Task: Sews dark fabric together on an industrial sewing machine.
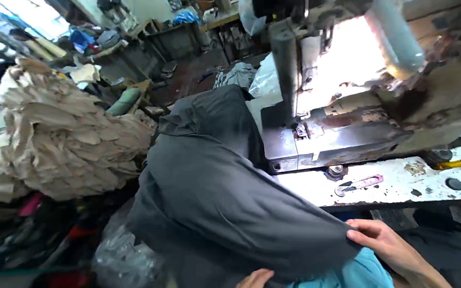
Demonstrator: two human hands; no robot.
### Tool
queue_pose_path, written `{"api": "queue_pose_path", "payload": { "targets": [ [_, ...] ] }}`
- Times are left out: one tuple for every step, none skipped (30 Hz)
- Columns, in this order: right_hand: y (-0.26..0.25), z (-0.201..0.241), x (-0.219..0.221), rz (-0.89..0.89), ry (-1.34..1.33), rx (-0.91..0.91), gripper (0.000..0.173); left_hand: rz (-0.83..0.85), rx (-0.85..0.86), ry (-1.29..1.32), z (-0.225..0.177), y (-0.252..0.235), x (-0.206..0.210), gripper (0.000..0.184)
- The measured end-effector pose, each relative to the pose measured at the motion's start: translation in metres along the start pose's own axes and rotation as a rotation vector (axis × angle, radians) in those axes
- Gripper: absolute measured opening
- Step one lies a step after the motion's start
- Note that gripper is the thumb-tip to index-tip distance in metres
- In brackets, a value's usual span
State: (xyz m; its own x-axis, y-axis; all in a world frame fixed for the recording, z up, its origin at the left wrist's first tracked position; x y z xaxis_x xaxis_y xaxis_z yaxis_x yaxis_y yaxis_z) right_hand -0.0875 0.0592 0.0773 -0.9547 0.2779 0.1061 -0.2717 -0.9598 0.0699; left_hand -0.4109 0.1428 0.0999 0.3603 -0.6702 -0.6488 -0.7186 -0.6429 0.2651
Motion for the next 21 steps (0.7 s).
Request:
{"api": "queue_pose_path", "payload": {
  "targets": [
    [0.001,0.000,0.000,-0.025,0.012,-0.039,0.011,-0.055,0.057,0.105,-0.020,-0.012,0.013,0.057],
    [0.000,0.001,0.009,-0.019,0.011,-0.078,0.013,-0.146,0.131,0.184,-0.041,-0.023,0.023,0.059],
    [-0.003,0.005,0.025,0.026,0.004,-0.123,0.016,-0.249,0.226,0.235,-0.060,-0.036,0.031,0.056],
    [-0.006,0.011,0.045,0.106,-0.028,-0.172,0.019,-0.345,0.324,0.245,-0.074,-0.047,0.037,0.052],
    [-0.008,0.018,0.063,0.192,-0.072,-0.219,0.024,-0.444,0.405,0.237,-0.083,-0.054,0.040,0.044],
    [-0.011,0.026,0.072,0.263,-0.093,-0.268,0.028,-0.523,0.460,0.240,-0.088,-0.058,0.037,0.031],
    [-0.017,0.034,0.072,0.313,-0.083,-0.316,0.030,-0.560,0.482,0.254,-0.090,-0.061,0.030,0.019],
    [-0.022,0.039,0.068,0.367,-0.040,-0.350,0.030,-0.543,0.466,0.298,-0.087,-0.062,0.021,0.013],
    [-0.026,0.042,0.064,0.388,0.044,-0.368,0.028,-0.491,0.411,0.386,-0.083,-0.065,0.012,0.011],
    [-0.027,0.043,0.061,0.360,0.172,-0.381,0.021,-0.430,0.345,0.486,-0.079,-0.069,0.003,0.010],
    [-0.027,0.045,0.060,0.268,0.359,-0.407,0.012,-0.377,0.301,0.526,-0.078,-0.073,-0.009,0.011],
    [-0.024,0.046,0.058,0.131,0.568,-0.433,0.013,-0.363,0.298,0.465,-0.082,-0.074,-0.027,0.013],
    [-0.021,0.045,0.056,-0.002,0.726,-0.436,0.022,-0.373,0.335,0.284,-0.090,-0.071,-0.048,0.016],
    [-0.014,0.043,0.053,-0.103,0.819,-0.424,0.025,-0.364,0.387,0.035,-0.101,-0.064,-0.064,0.021],
    [-0.006,0.042,0.050,-0.175,0.859,-0.415,0.021,-0.326,0.441,-0.220,-0.110,-0.054,-0.073,0.026],
    [0.004,0.042,0.047,-0.221,0.858,-0.408,0.016,-0.288,0.507,-0.402,-0.117,-0.044,-0.075,0.027],
    [0.014,0.043,0.046,-0.241,0.809,-0.395,0.013,-0.264,0.555,-0.518,-0.121,-0.033,-0.075,0.025],
    [0.024,0.044,0.048,-0.233,0.711,-0.376,0.013,-0.268,0.580,-0.574,-0.123,-0.021,-0.076,0.018],
    [0.034,0.045,0.051,-0.205,0.569,-0.356,0.012,-0.296,0.579,-0.592,-0.124,-0.011,-0.076,0.012],
    [0.041,0.044,0.055,-0.165,0.407,-0.334,0.011,-0.340,0.564,-0.587,-0.125,-0.002,-0.076,0.010],
    [0.045,0.041,0.057,-0.115,0.242,-0.296,0.011,-0.373,0.531,-0.550,-0.122,0.003,-0.074,0.009]
  ]
}}
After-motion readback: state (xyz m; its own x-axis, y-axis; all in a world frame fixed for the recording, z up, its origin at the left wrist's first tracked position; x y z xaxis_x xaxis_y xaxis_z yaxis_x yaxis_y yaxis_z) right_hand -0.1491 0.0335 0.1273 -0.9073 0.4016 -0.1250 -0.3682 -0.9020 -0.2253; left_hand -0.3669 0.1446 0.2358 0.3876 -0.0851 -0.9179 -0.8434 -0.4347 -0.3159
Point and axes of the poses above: each hand's wrist, its own y-axis away from the middle knuckle, its own x-axis out of the palm, z = x × y, the point moved 5 cm from there along -y, towards the middle knuckle, and after that the axes turned 1 degree about y, right-handed, at the moved point
